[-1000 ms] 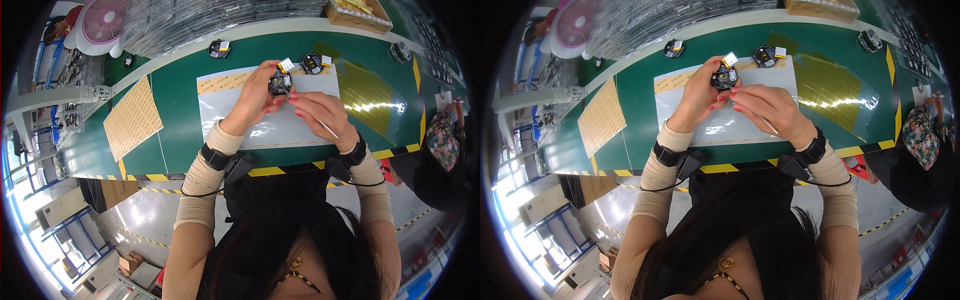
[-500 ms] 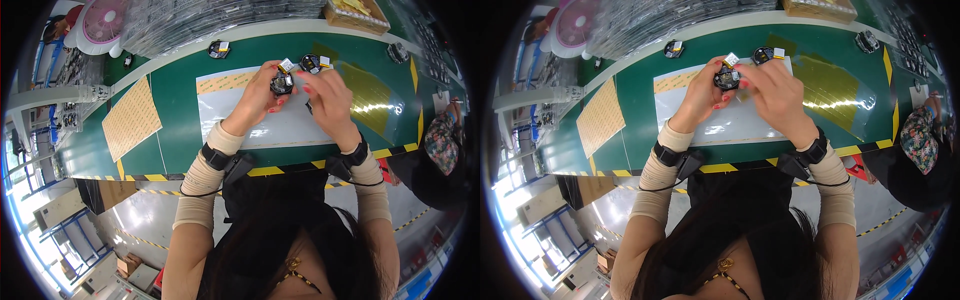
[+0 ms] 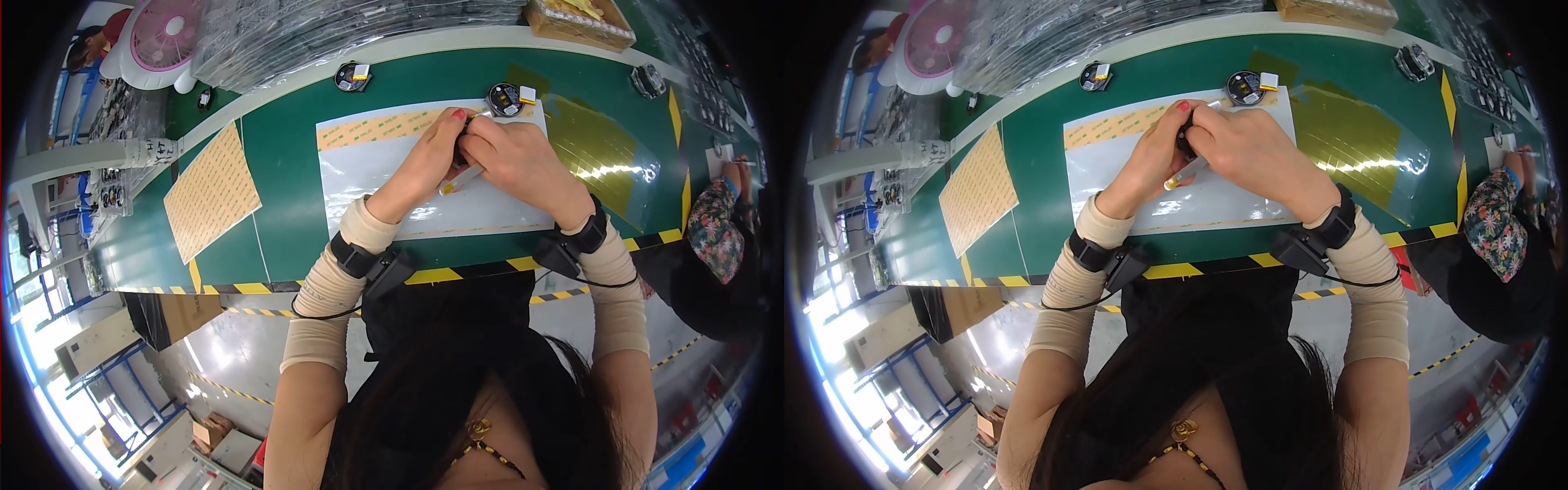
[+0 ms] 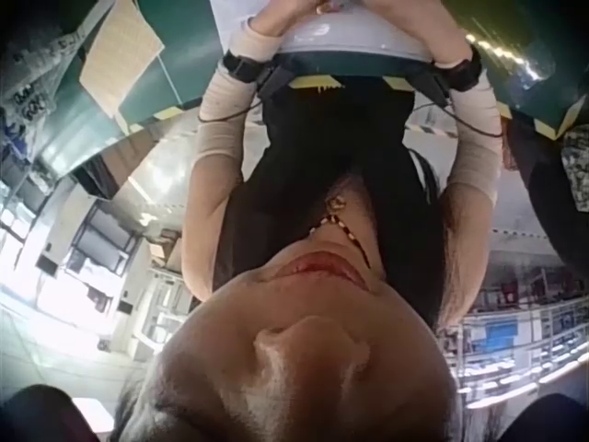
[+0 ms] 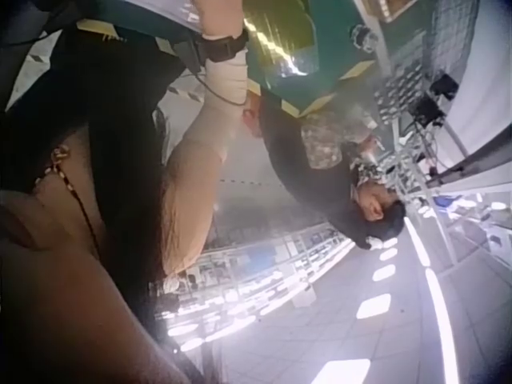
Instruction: Assembling, marking, and inspecting small electronic components at a factory workbench.
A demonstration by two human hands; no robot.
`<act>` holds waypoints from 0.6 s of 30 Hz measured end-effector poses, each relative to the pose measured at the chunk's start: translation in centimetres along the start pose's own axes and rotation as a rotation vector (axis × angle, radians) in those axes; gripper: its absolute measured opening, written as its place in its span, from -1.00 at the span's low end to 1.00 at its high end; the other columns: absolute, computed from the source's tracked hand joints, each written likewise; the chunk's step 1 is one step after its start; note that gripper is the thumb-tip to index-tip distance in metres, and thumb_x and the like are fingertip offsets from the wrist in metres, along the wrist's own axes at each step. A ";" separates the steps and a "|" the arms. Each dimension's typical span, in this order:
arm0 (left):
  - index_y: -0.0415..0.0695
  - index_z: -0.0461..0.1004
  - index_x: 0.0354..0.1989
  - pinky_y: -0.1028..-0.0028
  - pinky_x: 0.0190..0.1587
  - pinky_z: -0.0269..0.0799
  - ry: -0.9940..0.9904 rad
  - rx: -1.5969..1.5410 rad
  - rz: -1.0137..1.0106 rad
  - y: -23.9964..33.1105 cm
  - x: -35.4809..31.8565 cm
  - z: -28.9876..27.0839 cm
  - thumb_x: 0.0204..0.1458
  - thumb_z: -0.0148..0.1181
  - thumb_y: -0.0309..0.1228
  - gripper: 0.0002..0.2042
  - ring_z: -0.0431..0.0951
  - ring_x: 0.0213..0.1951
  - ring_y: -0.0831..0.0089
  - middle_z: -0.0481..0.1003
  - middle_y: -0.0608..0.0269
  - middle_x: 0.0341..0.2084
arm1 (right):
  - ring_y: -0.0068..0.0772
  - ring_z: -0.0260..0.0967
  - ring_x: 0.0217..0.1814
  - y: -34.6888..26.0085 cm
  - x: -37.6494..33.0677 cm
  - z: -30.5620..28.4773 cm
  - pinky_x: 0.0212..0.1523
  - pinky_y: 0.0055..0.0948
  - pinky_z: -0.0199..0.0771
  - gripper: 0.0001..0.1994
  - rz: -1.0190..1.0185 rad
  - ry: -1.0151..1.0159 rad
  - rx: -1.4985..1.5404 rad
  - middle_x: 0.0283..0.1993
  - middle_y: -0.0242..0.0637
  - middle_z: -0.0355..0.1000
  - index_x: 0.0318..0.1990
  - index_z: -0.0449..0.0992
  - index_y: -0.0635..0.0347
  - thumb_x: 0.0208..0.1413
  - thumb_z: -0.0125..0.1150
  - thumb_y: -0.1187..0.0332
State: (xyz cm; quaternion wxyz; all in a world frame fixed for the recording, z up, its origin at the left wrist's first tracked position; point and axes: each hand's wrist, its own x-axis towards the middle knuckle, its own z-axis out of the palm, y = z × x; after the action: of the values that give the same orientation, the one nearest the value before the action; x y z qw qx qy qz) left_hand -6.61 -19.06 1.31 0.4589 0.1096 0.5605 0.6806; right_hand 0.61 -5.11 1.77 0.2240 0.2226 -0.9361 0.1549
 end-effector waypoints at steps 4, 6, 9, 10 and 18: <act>-0.17 0.30 -0.14 0.67 -0.54 0.15 -0.089 0.066 -0.036 0.4 -0.3 -0.3 0.18 -0.34 -0.19 -0.65 0.23 -0.55 0.69 0.31 0.37 -0.56 | -0.39 0.30 -0.56 0.1 -0.1 0.2 -0.58 -0.48 0.30 -0.80 0.034 0.077 0.091 -0.42 -0.37 0.26 -0.49 0.37 0.16 -0.39 0.21 0.55; -0.16 0.31 -0.15 0.67 -0.54 0.15 -0.011 0.048 -0.010 0.1 -0.1 0.1 0.17 -0.35 -0.20 -0.66 0.23 -0.55 0.68 0.32 0.35 -0.55 | -0.39 0.30 -0.57 0.0 -0.4 0.6 -0.59 -0.48 0.30 -0.79 0.061 0.109 0.082 -0.44 -0.37 0.25 -0.50 0.37 0.16 -0.39 0.21 0.55; -0.16 0.31 -0.15 0.66 -0.59 0.14 0.034 0.035 0.014 0.0 0.1 0.2 0.17 -0.35 -0.21 -0.66 0.24 -0.57 0.66 0.33 0.33 -0.55 | -0.40 0.29 -0.59 -0.2 -0.6 1.0 -0.60 -0.48 0.28 -0.78 0.114 0.176 0.062 -0.46 -0.38 0.25 -0.50 0.36 0.16 -0.40 0.22 0.55; -0.17 0.31 -0.14 0.65 -0.63 0.12 0.041 0.030 0.028 0.1 0.1 0.3 0.17 -0.35 -0.21 -0.66 0.25 -0.58 0.64 0.33 0.32 -0.55 | -0.40 0.29 -0.60 -0.3 -0.5 1.0 -0.61 -0.49 0.28 -0.78 0.129 0.189 0.071 -0.48 -0.38 0.25 -0.50 0.36 0.16 -0.41 0.22 0.55; -0.12 0.29 -0.14 0.62 -0.72 0.05 -0.003 -0.082 -0.046 1.1 -0.3 0.0 0.15 -0.36 -0.21 -0.67 0.25 -0.63 0.59 0.35 0.28 -0.52 | -0.44 0.30 -0.62 -0.8 -0.5 1.0 -0.63 -0.53 0.26 -0.79 0.261 0.264 0.164 -0.52 -0.37 0.26 -0.48 0.37 0.17 -0.35 0.21 0.62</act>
State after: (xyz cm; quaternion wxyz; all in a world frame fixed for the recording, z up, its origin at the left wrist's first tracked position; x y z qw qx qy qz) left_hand -7.01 -19.25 2.34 0.4794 0.0791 0.5336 0.6922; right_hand 1.00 -6.04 0.82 0.3038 0.0946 -0.9039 0.2861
